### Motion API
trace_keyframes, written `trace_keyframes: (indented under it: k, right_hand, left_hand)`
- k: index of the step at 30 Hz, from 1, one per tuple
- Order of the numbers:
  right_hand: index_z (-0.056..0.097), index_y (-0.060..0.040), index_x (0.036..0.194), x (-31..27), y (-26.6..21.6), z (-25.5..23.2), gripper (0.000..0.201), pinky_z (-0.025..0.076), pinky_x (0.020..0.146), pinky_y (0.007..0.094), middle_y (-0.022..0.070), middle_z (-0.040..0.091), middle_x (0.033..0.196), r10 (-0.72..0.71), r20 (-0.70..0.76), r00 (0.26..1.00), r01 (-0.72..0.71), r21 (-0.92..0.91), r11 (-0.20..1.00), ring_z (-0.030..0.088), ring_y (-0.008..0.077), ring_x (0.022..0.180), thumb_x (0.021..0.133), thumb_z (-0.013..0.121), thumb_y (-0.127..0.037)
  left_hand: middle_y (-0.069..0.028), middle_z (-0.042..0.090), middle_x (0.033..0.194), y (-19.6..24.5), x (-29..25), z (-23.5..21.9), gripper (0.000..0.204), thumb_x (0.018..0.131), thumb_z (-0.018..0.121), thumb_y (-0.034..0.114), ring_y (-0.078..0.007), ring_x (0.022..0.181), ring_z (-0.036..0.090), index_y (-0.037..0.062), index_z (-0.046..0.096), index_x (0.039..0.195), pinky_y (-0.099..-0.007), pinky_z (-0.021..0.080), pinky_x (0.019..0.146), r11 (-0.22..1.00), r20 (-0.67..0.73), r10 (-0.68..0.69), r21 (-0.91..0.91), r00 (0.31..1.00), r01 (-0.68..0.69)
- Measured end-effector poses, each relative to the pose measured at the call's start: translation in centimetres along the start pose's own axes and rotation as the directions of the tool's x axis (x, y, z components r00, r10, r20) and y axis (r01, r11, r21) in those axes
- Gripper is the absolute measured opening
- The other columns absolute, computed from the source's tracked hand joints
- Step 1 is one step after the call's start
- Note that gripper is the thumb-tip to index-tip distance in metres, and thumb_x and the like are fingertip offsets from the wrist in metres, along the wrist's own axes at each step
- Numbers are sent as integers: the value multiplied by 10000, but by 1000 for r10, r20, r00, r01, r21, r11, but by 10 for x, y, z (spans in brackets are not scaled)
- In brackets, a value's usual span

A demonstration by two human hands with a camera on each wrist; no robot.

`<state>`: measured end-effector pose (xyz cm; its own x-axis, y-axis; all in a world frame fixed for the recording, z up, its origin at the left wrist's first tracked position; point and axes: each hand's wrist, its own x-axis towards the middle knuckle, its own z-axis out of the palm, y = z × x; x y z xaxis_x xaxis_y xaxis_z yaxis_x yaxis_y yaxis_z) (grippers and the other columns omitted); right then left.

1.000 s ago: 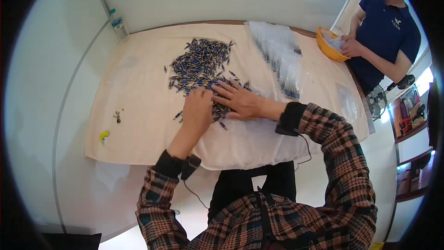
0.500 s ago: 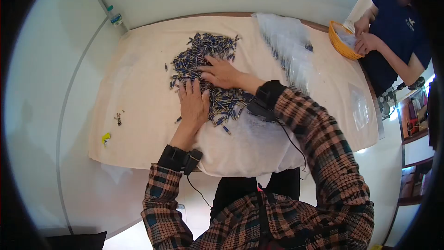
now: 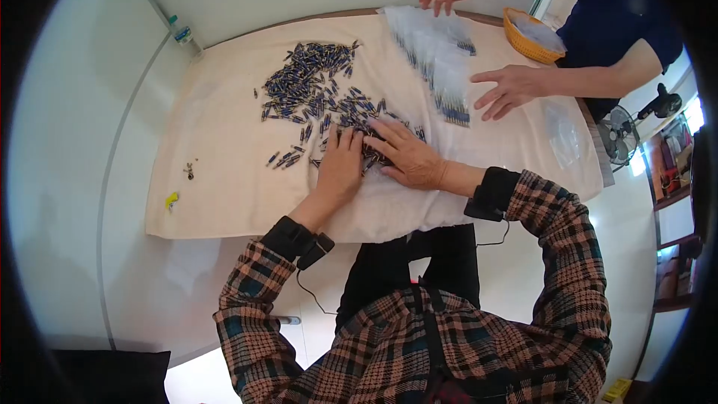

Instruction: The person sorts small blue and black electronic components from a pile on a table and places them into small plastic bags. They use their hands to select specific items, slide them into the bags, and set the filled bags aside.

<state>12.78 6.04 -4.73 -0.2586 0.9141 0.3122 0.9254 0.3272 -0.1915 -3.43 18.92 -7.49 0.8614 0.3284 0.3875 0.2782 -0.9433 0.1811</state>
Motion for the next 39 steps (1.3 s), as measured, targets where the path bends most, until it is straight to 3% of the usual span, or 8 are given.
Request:
trace_keyframes:
  k: [4,12,15,19,22,30,34,39]
  right_hand:
    - [311,-42,1407,0,2,-2,672,208,1110,511,251,289,1440,129,-189,973,-136,-23,990,267,461,1326,868,570,-348]
    - [332,-41,1393,83,56,28,596,270,1069,515,279,325,1406,202,-183,962,-208,-14,978,347,486,1259,912,487,-358]
    - [396,0,1329,106,66,33,527,334,990,545,301,407,1324,314,-36,949,-302,196,933,430,475,1175,915,486,-314]
    - [393,56,1293,81,48,43,507,363,951,525,309,411,1300,119,-274,954,-28,314,949,442,439,1160,897,511,-237]
    - [336,104,1317,40,-4,22,575,342,1010,481,301,396,1318,293,-129,947,-252,266,930,414,415,1213,876,546,-201]
    - [200,92,1403,-55,-51,0,726,193,1137,439,263,308,1417,176,-55,983,-178,-39,983,254,391,1360,845,579,-176]
    - [245,102,1380,-69,-51,-2,729,262,1097,445,238,355,1381,164,-33,986,-165,-7,986,349,385,1289,820,619,-177]
    - [422,47,1274,-38,-27,0,607,376,972,413,198,479,1187,282,-173,944,-286,4,958,473,351,1097,762,676,-156]
  left_hand:
    - [-240,380,1378,1,3,-16,518,880,534,230,-466,1298,290,45,421,1350,-539,225,1084,997,-28,15,75,999,-13]
    - [-227,336,1428,-66,49,7,514,937,433,294,-447,1309,286,102,356,1408,-542,215,1083,988,-29,-148,48,989,149]
    - [-226,351,1412,-74,48,15,502,943,420,280,-442,1284,313,63,352,1390,-527,230,1077,991,-10,-123,-44,992,123]
    - [-238,370,1379,-55,42,8,504,906,477,225,-445,1244,346,-6,374,1341,-504,256,1067,989,-16,-13,-144,1000,10]
    - [-240,374,1366,-16,21,-5,502,874,520,179,-442,1223,360,-47,389,1303,-485,273,1060,992,0,39,-122,999,-39]
    - [-195,342,1413,53,-15,-15,575,840,585,223,-429,1285,306,-43,395,1313,-514,247,1076,978,12,189,-94,982,-187]
    - [-176,345,1423,54,-14,-9,578,838,599,228,-432,1293,301,12,404,1336,-541,233,1075,947,77,257,-217,963,-236]
    - [-165,363,1421,31,27,-4,526,871,576,252,-437,1285,320,111,425,1354,-561,225,1074,974,130,220,33,967,-225]
